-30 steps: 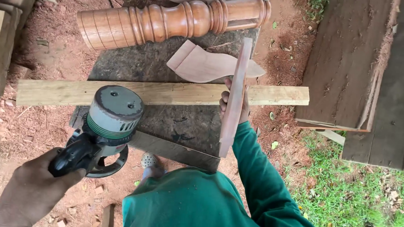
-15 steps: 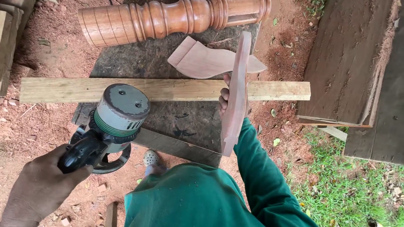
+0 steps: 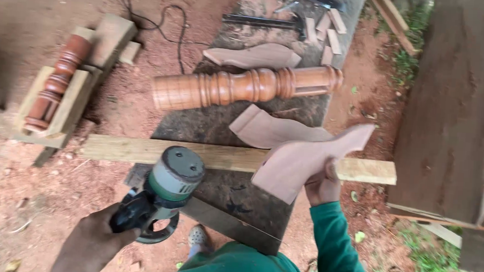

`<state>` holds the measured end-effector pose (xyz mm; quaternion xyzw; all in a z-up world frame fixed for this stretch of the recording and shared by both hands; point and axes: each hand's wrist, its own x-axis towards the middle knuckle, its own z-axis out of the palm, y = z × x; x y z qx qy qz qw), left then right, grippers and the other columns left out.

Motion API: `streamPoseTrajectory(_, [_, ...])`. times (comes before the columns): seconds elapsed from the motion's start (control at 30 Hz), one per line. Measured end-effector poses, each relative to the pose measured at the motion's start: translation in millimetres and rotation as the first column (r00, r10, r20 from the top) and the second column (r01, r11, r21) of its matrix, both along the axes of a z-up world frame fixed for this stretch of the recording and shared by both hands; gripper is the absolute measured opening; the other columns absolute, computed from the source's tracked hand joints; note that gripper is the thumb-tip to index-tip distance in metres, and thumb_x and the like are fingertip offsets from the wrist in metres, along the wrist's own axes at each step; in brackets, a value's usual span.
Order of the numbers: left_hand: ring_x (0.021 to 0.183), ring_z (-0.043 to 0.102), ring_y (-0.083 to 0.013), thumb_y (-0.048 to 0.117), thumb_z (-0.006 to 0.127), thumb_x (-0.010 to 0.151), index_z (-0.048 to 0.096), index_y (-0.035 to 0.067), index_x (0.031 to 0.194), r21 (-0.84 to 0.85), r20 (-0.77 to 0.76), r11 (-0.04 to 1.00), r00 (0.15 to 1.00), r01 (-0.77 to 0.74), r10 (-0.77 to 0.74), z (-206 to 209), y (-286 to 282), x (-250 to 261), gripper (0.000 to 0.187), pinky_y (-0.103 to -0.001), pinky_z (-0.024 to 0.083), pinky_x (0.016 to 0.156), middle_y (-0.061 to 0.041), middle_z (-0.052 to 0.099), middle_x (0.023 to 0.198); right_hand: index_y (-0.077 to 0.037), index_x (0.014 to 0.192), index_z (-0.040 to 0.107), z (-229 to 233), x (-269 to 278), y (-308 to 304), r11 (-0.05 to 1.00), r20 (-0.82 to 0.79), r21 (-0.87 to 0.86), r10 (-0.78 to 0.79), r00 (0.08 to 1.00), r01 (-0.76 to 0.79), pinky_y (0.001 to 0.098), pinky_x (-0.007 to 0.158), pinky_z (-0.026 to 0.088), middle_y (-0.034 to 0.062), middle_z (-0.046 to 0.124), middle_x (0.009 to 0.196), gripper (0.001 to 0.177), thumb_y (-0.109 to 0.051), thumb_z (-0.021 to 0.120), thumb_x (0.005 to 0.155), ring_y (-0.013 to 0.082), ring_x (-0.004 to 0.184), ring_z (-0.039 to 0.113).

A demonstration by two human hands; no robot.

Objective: The person uses a handheld electric router to shape the edges of a curved wooden piece on a workbench. They guide the tool along the wood's contours, occasionally lifting and repositioning the piece to work on different sections.

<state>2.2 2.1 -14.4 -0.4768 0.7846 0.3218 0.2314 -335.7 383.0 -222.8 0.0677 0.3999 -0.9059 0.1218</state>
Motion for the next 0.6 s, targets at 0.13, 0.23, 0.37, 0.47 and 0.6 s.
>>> streamPoseTrajectory(0.13, [0.089,0.074,-0.0248,0.037,0.075,0.075,0.073,0.024,0.116,0.063,-0.008,0.998,1.0,0.025,-0.025,18.9,9.9,0.6,0.043,-0.034,0.05,0.078,-0.011,0.081,0.094,-0.011,0.115,0.073,-18.6,-14.4,-0.6,0.975,0.233,-0.111,-0.165,0.958,0.195,0.0344,0.08,0.06,0.0109,0.077,0.112,0.03,-0.035,0.062,0.102,0.0202,0.099,0.074])
streamPoseTrajectory(0.23, [0.098,0.077,-0.0228,0.04,0.077,0.072,0.072,0.033,0.125,0.041,0.011,0.998,0.999,0.04,-0.041,-14.1,-1.6,3.0,0.053,-0.032,0.053,0.083,-0.007,0.083,0.102,-0.014,0.08,0.056,-25.3,-44.0,-6.9,0.956,0.351,-0.084,-0.234,0.907,0.28,0.04,0.082,0.056,0.0073,0.056,0.077,0.036,-0.041,0.062,0.103,0.0215,0.078,0.059])
streamPoseTrajectory(0.37, [0.087,0.079,-0.0176,0.041,0.086,0.066,0.08,0.034,0.112,0.023,0.042,0.999,0.998,-0.046,0.045,-57.9,-17.4,13.3,0.046,-0.027,0.055,0.082,-0.005,0.084,0.087,-0.012,0.1,0.071,-14.5,-65.6,-22.9,0.965,0.346,-0.029,-0.233,0.909,0.259,0.0481,0.075,0.061,0.0123,0.075,0.088,0.023,-0.035,0.072,0.095,0.0278,0.086,0.073])
streamPoseTrajectory(0.47, [0.084,0.078,-0.0197,0.043,0.084,0.067,0.077,0.038,0.118,0.011,0.049,1.0,0.998,-0.03,0.029,-61.2,-21.1,12.1,0.052,-0.029,0.055,0.079,-0.005,0.081,0.084,-0.014,0.109,0.07,28.0,-86.9,-57.5,0.972,0.212,-0.09,-0.195,0.957,0.218,0.0455,0.074,0.062,0.0108,0.078,0.102,0.015,-0.023,0.07,0.097,0.027,0.092,0.074])
streamPoseTrajectory(0.6, [0.08,0.079,-0.013,0.041,0.087,0.066,0.078,0.038,0.118,0.041,0.045,0.995,0.995,-0.087,0.085,-68.7,-19.4,14.7,0.053,-0.025,0.056,0.078,0.0,0.085,0.083,-0.018,0.091,0.06,95.2,-136.0,-104.9,0.99,0.022,-0.099,-0.099,0.995,0.1,0.035,0.047,0.042,0.0075,0.063,0.082,0.014,-0.026,0.059,0.102,0.0282,0.057,0.057])
